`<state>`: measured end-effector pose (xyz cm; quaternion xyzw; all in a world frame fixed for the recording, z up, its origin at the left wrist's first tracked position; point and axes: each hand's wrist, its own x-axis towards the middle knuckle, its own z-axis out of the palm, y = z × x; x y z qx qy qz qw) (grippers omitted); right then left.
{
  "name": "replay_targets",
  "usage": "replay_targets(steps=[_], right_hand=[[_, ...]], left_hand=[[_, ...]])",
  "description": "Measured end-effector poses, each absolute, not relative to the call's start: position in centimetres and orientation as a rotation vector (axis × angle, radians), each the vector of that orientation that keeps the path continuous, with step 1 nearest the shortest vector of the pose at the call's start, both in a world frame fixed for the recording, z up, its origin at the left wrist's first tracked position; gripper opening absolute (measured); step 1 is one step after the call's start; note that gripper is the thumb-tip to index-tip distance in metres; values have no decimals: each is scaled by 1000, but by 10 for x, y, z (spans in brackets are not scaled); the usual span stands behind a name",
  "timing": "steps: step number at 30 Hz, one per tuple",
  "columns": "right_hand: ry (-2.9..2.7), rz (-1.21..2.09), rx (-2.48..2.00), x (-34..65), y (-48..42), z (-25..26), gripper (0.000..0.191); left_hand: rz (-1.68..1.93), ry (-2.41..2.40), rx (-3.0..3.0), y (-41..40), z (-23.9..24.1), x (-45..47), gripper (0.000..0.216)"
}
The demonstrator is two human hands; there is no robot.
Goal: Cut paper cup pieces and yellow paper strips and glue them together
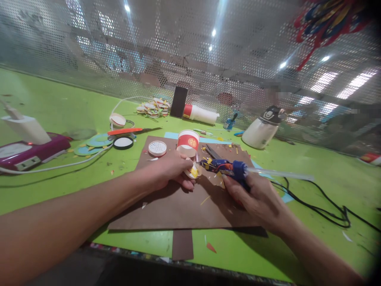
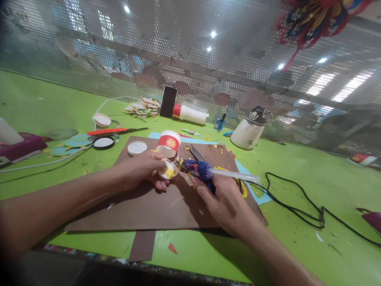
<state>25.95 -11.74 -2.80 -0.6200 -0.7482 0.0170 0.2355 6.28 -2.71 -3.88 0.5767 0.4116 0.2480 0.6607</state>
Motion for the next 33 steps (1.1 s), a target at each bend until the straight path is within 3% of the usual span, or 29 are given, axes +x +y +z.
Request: replay_targets(steps=[10,16,20,33], right_hand=[[-1906,-13,-1803,267,-113,-26,40],[-1693,-110,-1902,291,-97,-26,32],[-1747,-179,-2005,305,-85,-27,38],[-2158,1,-2066,314,-44,-14,25]], left_hand=[[559,921,1304,-27,-40,62,17],[560,899,1309,-28,-39,62,13],[573,858,1312,-31,-36,62,12],[614,724,1247,-31,-40,60,20]])
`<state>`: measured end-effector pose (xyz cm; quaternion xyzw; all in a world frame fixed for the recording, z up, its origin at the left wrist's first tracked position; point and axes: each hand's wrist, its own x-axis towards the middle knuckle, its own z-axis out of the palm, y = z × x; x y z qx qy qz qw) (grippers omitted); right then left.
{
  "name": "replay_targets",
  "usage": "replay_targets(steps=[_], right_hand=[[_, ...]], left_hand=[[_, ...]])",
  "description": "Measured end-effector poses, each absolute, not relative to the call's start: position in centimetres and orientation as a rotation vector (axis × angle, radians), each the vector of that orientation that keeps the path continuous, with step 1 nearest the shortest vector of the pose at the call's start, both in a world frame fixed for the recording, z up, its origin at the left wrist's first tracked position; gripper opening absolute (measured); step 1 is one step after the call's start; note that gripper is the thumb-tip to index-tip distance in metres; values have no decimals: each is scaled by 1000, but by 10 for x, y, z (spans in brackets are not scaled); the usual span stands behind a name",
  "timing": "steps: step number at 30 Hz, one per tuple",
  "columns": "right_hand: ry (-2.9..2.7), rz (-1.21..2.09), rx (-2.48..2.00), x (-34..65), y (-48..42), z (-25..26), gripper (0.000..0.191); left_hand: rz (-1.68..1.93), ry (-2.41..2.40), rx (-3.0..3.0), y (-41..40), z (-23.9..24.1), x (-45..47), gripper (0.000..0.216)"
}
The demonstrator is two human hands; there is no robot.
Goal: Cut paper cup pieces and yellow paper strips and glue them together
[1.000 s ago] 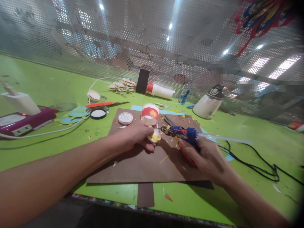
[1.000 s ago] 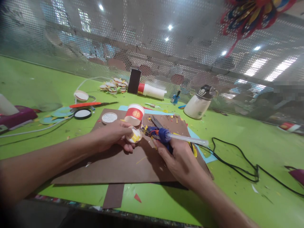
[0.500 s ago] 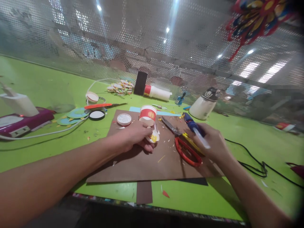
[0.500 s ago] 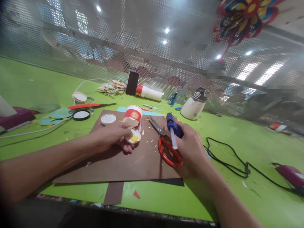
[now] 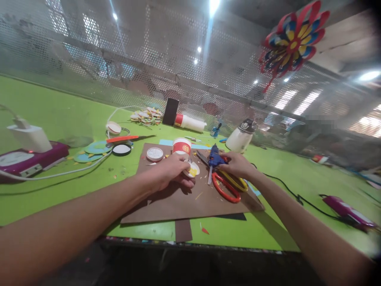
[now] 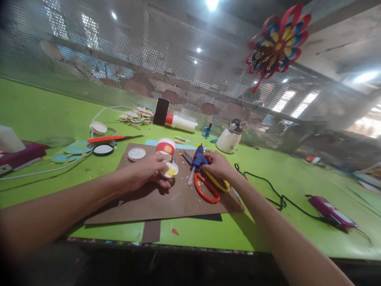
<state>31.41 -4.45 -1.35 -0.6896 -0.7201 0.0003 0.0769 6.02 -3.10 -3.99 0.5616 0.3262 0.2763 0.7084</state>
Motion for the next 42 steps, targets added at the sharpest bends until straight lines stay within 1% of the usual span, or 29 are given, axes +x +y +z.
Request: replay_targets(steps=[8,11,14,17,21,25,32,36,42], right_hand=[[-2207,125,-2045,323,-17,-17,28],[-2127,117,-1990,324,-23,-16,25],[-1989,36,-1908,316,-37,-10,24],[-1885,31,-1789,298,-56,-4,26],[-1959,80,-1564,268,-79,-1,13],[-2095,64,-1412,249,-94,-3,12],[-2191,71,-1412,243,-98,-13,11],[-2271,-12,-1352,241,-97,-15,15],[-2364,-173,-1511,234,-102,-15,17]], left_hand=[[567,692,1213,-30,-36,59,27],[578,709,1226,-30,-39,61,26],[592,743,1260,-30,-41,62,26],[613,734,1328,-31,-42,62,28],[601,689,1387,-35,-40,61,20],[575,657,1362,-37,-41,62,17],[574,632,1291,-41,-41,64,17],[571,656,1288,-43,-40,66,15],[539,681,1276,-46,-37,68,15]])
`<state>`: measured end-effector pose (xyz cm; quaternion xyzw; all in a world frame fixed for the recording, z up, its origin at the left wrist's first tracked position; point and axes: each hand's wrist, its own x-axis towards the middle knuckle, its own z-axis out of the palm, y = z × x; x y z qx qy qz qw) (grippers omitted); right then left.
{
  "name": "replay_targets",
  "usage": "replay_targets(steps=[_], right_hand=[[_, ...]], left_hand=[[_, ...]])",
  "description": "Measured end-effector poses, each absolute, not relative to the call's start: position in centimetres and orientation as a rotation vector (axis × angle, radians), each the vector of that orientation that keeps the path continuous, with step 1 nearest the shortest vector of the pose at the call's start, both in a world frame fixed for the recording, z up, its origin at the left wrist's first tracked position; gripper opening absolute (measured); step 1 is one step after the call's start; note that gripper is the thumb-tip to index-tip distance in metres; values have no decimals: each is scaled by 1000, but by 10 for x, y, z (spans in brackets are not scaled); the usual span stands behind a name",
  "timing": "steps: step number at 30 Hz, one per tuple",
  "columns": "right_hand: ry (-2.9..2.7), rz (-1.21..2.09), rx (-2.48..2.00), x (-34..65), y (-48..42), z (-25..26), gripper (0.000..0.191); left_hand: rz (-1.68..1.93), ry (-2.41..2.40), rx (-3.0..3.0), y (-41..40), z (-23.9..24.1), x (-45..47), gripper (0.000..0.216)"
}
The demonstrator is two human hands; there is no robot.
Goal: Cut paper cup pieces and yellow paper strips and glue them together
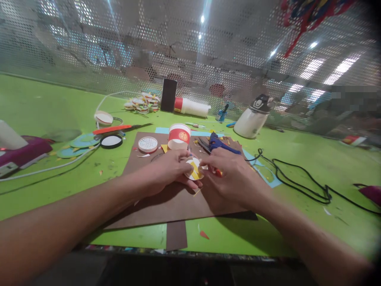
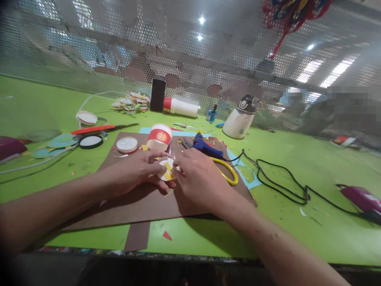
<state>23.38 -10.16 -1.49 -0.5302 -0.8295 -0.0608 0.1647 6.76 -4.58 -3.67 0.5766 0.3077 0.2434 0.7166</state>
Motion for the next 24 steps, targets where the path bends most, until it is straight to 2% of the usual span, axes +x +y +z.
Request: replay_targets(steps=[6,11,14,21,24], right_hand=[[-2487,-427,-1489,231,-101,-28,9],[-2432,-575,-1467,224,-103,-31,14],[-2409,-652,-1453,220,-104,-33,10],[-2383,-635,-1491,219,-104,-36,4],[-2380,-556,-1535,221,-103,-32,9]], left_hand=[[525,677,1292,-47,-36,68,19],[526,715,1344,-51,-34,71,21],[527,703,1346,-52,-35,73,22],[535,709,1339,-50,-40,73,20],[557,722,1338,-49,-39,72,16]])
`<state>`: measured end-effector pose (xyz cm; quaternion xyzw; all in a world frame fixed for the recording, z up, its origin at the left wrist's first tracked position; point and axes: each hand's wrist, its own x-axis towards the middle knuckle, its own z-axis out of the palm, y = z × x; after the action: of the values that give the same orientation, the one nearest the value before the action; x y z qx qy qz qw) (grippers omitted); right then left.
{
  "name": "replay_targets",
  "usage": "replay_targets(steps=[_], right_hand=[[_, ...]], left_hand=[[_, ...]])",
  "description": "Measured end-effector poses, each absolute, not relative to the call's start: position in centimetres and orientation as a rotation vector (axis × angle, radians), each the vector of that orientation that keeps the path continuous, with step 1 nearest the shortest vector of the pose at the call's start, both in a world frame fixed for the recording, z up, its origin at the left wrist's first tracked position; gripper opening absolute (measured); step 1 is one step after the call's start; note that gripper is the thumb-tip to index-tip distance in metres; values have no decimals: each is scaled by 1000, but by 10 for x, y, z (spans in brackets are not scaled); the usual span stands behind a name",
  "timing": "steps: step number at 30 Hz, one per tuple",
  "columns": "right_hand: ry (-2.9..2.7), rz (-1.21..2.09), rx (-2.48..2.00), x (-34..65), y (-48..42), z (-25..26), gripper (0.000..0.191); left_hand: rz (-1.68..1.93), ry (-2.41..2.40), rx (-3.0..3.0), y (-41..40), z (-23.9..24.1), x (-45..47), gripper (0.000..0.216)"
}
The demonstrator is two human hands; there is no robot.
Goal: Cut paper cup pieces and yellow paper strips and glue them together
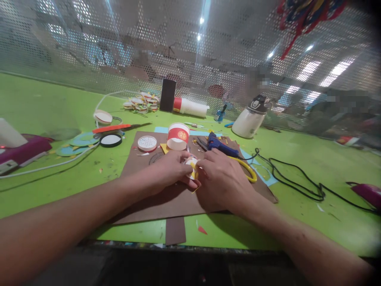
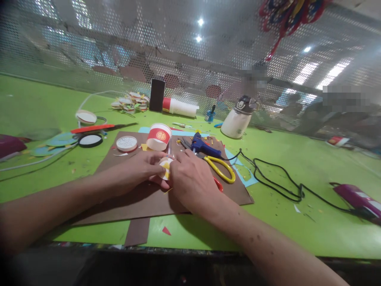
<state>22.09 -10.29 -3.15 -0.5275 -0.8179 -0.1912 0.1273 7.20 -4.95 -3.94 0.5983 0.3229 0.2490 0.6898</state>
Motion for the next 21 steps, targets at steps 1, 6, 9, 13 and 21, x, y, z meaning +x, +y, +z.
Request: replay_targets(steps=[1,6,9,13,21], right_hand=[[-2386,-524,-1549,222,-102,-30,12],[-2465,-453,-1542,226,-99,-28,20],[-2466,-539,-1538,225,-100,-30,17],[-2442,-642,-1447,222,-104,-33,11],[-2417,-501,-1500,222,-102,-30,13]], left_hand=[[560,722,1334,-50,-39,72,15],[544,723,1318,-50,-37,71,13],[538,728,1343,-49,-38,72,15],[526,721,1346,-49,-39,73,18],[543,647,1309,-48,-40,71,10]])
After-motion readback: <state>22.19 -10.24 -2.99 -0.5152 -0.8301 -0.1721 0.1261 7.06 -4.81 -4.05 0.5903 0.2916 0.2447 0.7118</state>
